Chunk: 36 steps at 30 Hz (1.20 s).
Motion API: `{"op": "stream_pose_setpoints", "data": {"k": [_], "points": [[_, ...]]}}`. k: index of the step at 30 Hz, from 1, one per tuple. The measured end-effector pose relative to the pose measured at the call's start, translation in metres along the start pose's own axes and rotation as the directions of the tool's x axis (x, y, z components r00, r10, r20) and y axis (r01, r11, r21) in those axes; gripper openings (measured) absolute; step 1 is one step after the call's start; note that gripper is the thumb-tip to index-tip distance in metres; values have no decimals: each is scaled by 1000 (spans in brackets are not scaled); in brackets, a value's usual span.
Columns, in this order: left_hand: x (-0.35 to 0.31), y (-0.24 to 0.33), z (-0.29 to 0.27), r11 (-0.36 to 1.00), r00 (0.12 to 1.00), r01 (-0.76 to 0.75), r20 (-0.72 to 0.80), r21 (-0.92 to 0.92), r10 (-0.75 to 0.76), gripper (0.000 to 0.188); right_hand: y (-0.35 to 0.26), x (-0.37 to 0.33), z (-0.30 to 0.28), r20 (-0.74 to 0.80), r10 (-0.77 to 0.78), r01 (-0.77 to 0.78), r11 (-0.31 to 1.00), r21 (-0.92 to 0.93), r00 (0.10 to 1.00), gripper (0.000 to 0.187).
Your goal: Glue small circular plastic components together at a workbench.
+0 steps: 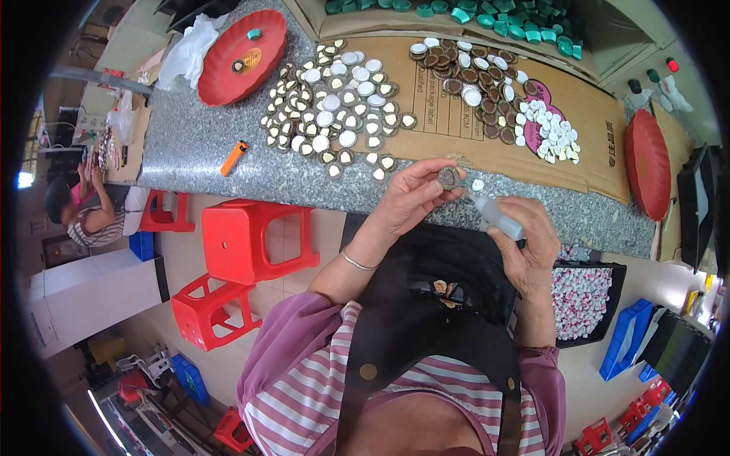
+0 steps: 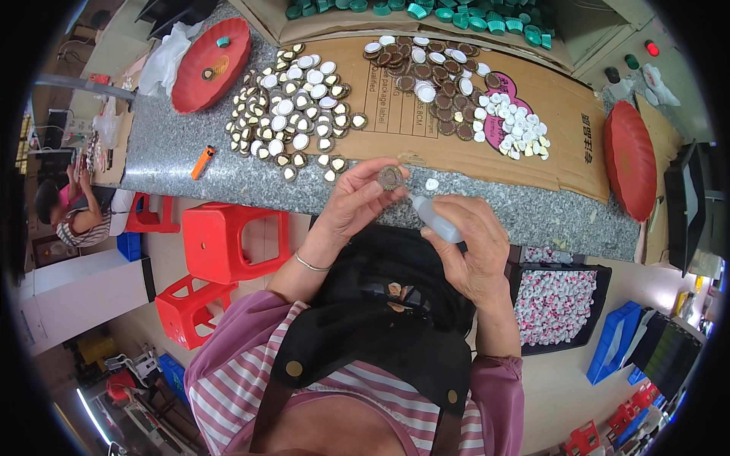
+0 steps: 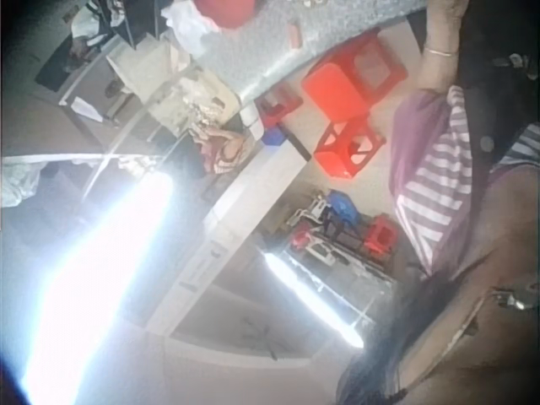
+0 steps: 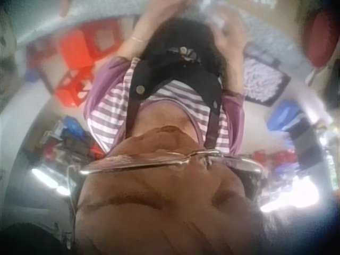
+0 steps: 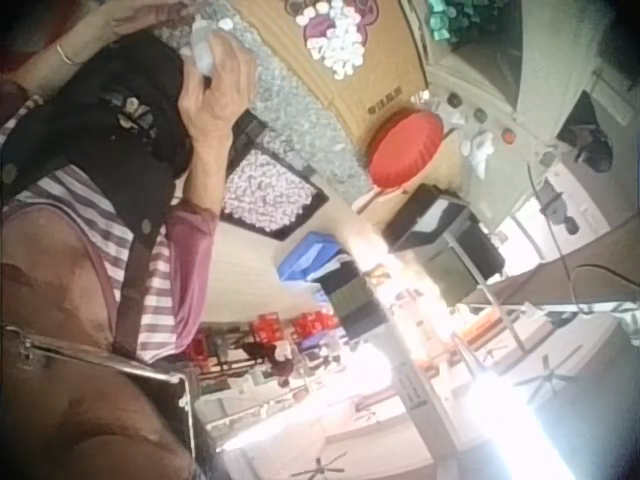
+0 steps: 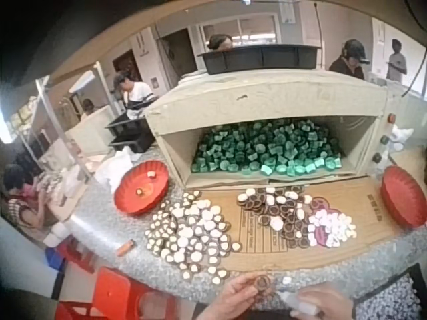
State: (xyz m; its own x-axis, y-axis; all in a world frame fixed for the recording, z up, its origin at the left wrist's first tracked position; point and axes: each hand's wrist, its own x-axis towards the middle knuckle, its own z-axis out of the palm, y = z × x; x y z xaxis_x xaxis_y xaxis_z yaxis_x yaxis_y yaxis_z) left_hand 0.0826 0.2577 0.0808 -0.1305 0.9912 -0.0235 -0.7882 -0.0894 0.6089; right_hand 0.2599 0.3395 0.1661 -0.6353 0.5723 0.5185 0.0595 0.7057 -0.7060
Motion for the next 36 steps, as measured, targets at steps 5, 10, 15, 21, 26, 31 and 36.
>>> {"op": "stream_pose_setpoints", "data": {"k": [5, 10, 15, 21, 26, 31, 36], "points": [[-1, -1, -2, 1000, 1000, 5, 7, 14, -5, 34, -2, 0, 1, 4, 6, -6, 1000, 14, 1000, 30], [-1, 0, 2, 999, 999, 37, 5, 18, -37, 37, -2, -2, 0, 13, 34, -34, 999, 12, 999, 31], [-1, 1, 6, 998, 998, 52, 16, 31, -52, 37, -1, -1, 1, 3, 27, -27, 999, 35, 1000, 31], [-2, -2, 5, 997, 997, 67, 28, 32, -68, 36, 0, -1, 0, -5, 29, -28, 999, 44, 1000, 30], [-2, -2, 4, 997, 996, 80, 38, 15, -81, 36, 0, -2, 0, -8, 34, -33, 998, 49, 999, 30], [-2, -3, 5, 997, 997, 75, 25, 14, -75, 36, 1, -2, -1, -13, 30, -30, 999, 44, 999, 30], [-1, -2, 6, 997, 997, 75, 24, 1, -75, 37, 1, -4, -1, -12, 28, -27, 999, 46, 1000, 30]]}}
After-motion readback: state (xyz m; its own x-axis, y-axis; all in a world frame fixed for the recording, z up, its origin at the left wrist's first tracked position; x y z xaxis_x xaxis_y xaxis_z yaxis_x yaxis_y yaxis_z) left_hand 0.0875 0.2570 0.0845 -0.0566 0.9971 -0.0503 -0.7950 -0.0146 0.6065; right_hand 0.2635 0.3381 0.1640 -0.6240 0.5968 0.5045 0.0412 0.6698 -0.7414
